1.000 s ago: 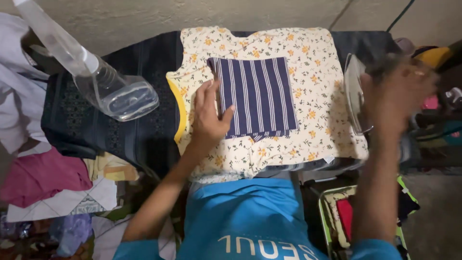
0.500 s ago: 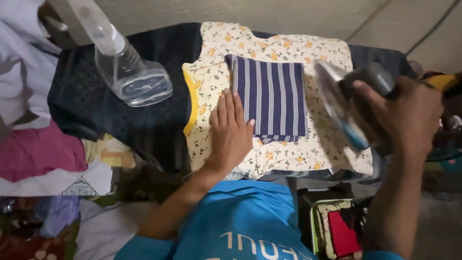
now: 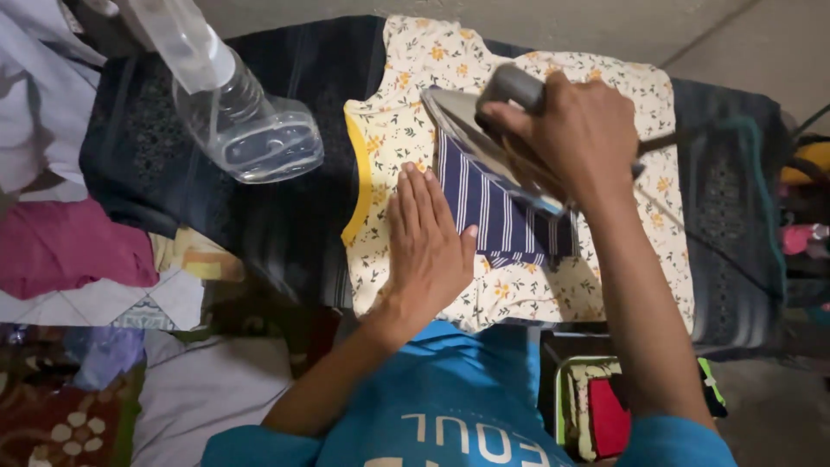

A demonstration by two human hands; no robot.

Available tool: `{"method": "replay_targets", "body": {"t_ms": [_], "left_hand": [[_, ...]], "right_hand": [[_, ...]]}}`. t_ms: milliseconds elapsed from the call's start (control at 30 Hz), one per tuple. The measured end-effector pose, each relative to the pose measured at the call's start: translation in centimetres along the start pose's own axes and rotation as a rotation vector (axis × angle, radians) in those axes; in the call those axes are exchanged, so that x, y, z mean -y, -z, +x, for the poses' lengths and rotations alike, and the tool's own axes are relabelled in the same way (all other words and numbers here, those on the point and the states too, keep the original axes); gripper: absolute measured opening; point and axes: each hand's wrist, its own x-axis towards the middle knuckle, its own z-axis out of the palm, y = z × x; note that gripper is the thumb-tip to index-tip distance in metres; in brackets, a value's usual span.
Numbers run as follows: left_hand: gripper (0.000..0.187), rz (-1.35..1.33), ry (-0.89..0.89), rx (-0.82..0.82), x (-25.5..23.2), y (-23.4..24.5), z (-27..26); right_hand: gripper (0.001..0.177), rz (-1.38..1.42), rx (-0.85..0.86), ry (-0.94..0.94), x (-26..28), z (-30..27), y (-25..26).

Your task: Ironing and folding several pieces of clothing on an ironing board.

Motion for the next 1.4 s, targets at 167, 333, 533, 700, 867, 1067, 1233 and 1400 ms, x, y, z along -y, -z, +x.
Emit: {"method": "replay_targets", "body": {"t_ms": [167, 333, 533, 700, 867, 1067, 1233, 1400], "left_hand": [[0.085, 0.032, -0.01, 0.043, 0.1, -0.1, 0.0], [0.085, -0.077, 0.031, 0.031, 0.2, -0.5, 0.1], [0.085, -0.11, -0.003, -0.084, 0.4, -0.4, -0.6], [0.078, -0.082, -0.034, -0.124, 1.3, -1.3, -0.8], [0.068, -0.243, 0.04, -0.212, 2.0, -2.3, -0.8], [0.067, -0.696, 0.088, -0.377, 2.0, 0.5, -1.7], [0.073, -0.742, -0.018, -0.512, 2.0, 1.8, -2.4], [0.071, -0.626, -0.083, -0.573, 2.1, 3.7, -3.2]], "right_hand": [[0.08, -0.001, -0.131, 0.044, -0.3, 2.5, -1.8], [0.081, -0.12, -0.484, 0.197, -1.6, 1.9, -1.5], [0.076, -0.012, -0.163, -0.009, -7.2, -1.0, -1.4], [0.077, 0.109, -0.075, -0.085, -9.9, -4.5, -0.1], [0.075, 0.278, 0.081, -0.09, -7.6, -7.1, 1.2], [0.075, 0.241, 0.084, 0.048, -0.8, -7.2, 2.1], [0.072, 0.252, 0.058, 0.3, 3.9, -8.0, 3.2], [0.073, 0.118, 0.065, 0.343, 4.2, -12.2, 2.1]]}}
